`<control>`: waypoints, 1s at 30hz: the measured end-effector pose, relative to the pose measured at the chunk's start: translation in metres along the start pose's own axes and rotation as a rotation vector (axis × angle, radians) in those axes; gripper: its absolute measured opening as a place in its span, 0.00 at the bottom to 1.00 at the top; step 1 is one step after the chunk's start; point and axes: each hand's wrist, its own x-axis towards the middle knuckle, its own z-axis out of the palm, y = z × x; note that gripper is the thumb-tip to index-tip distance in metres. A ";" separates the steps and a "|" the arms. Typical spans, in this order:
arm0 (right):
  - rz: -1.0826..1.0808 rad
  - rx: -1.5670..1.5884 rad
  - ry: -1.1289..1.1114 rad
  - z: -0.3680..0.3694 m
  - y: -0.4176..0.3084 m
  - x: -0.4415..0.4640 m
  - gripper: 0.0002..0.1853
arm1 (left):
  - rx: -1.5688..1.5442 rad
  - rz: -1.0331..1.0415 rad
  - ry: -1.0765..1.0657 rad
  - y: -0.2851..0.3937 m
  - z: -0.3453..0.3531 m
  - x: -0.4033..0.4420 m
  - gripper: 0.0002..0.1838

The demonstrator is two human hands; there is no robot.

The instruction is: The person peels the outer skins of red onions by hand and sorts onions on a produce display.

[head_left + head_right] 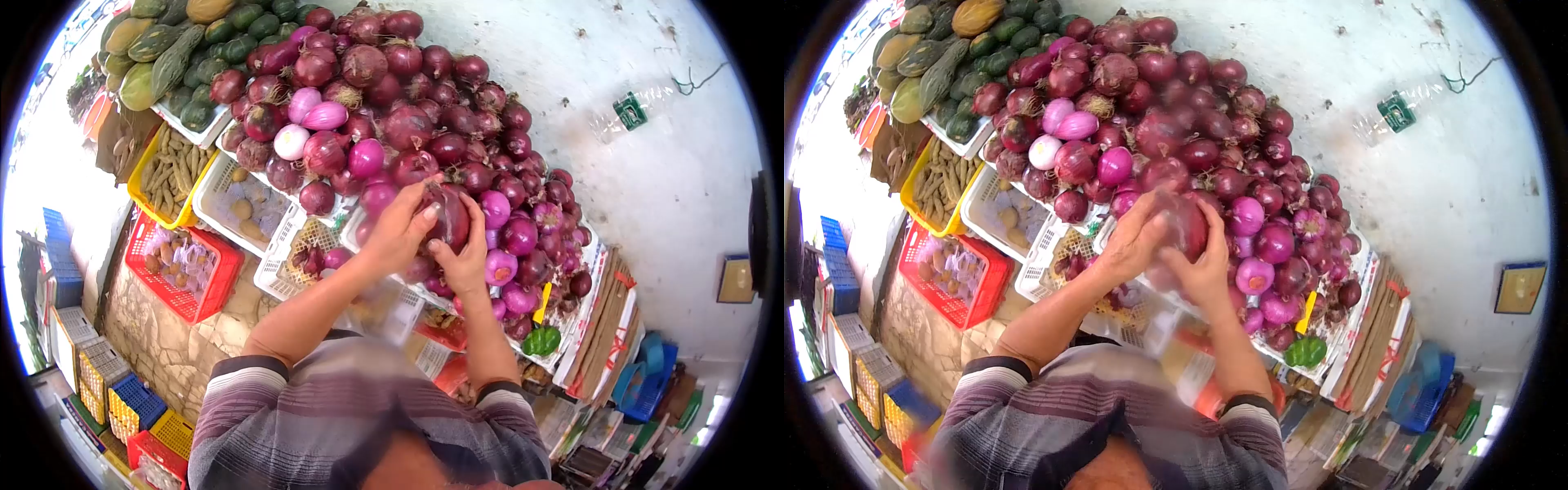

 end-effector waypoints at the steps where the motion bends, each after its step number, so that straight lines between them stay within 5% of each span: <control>1: -0.012 0.039 0.058 0.008 0.002 -0.006 0.50 | 0.047 0.016 0.015 0.003 -0.004 -0.002 0.24; 7: 0.004 0.071 0.283 0.040 0.020 -0.029 0.53 | 0.162 -0.243 0.081 0.013 -0.015 -0.009 0.23; 10: 0.015 0.205 0.323 0.046 0.032 -0.041 0.54 | 0.191 -0.165 0.152 -0.003 -0.023 -0.009 0.19; 13: 0.049 0.514 0.356 0.049 0.036 -0.045 0.55 | -0.585 -0.452 0.264 -0.012 -0.027 -0.014 0.17; 15: 0.108 0.754 0.332 0.043 0.023 -0.045 0.56 | -0.578 -0.453 0.226 -0.016 -0.038 -0.025 0.18; 17: 0.059 0.637 0.339 0.038 0.024 -0.047 0.56 | -0.391 -0.489 0.106 -0.004 -0.050 -0.039 0.19; 18: 0.018 0.520 0.346 0.035 0.031 -0.048 0.56 | -0.214 -0.439 -0.001 -0.005 -0.055 -0.046 0.28; 22: 0.019 0.157 0.278 0.049 0.021 -0.064 0.57 | -0.523 -0.345 0.019 -0.003 -0.036 -0.058 0.43; 25: 0.000 0.210 0.144 0.062 0.013 -0.071 0.42 | -0.221 -0.369 -0.050 -0.002 -0.041 -0.065 0.42; 30: -0.029 0.058 0.088 0.059 -0.018 -0.062 0.19 | -0.161 -0.383 -0.038 -0.005 -0.051 -0.087 0.44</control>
